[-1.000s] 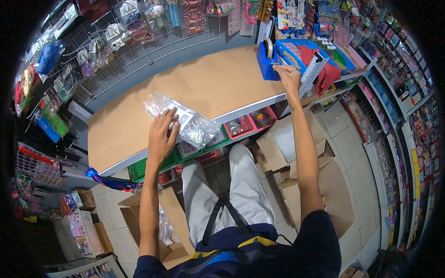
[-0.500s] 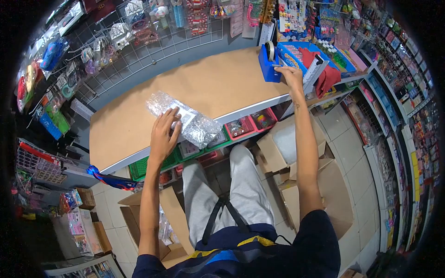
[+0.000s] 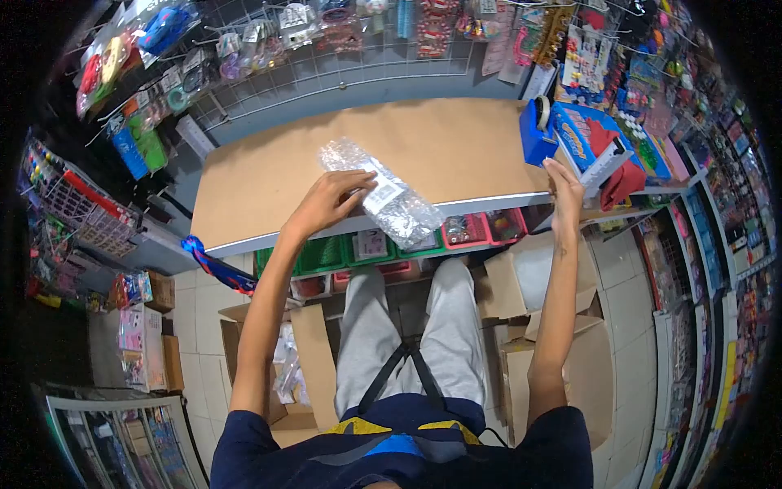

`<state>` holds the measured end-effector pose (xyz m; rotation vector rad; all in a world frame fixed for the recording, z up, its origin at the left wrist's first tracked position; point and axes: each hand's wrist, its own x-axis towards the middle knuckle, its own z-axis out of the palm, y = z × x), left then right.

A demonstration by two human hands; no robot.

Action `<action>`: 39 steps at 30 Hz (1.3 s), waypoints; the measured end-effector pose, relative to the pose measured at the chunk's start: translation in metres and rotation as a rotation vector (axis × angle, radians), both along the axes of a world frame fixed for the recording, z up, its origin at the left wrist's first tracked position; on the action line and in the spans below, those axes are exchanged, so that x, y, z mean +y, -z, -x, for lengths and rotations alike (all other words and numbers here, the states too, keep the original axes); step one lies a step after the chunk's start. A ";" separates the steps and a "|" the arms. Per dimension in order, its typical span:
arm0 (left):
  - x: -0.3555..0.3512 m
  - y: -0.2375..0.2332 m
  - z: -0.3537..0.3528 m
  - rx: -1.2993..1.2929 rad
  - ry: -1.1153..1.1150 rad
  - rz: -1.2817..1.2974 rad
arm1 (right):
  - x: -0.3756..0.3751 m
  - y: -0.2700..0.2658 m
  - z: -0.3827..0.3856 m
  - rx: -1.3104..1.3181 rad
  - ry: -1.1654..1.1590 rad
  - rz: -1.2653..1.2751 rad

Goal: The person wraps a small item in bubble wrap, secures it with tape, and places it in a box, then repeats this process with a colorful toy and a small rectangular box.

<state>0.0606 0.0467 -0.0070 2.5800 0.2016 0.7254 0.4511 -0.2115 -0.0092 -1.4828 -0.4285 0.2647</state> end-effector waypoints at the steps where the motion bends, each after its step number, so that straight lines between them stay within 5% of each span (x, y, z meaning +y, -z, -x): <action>1: 0.005 0.001 -0.002 -0.006 0.034 -0.009 | 0.005 -0.006 0.016 0.001 -0.046 -0.012; 13: 0.016 -0.007 -0.007 -0.008 0.049 -0.039 | 0.082 -0.052 0.173 -0.006 -0.465 -0.073; 21: 0.034 0.008 -0.014 -0.032 0.032 -0.141 | 0.103 -0.048 0.193 0.030 -0.580 0.111; 39: 0.037 0.017 -0.016 0.028 0.055 0.050 | 0.123 -0.032 0.214 0.328 -0.858 0.087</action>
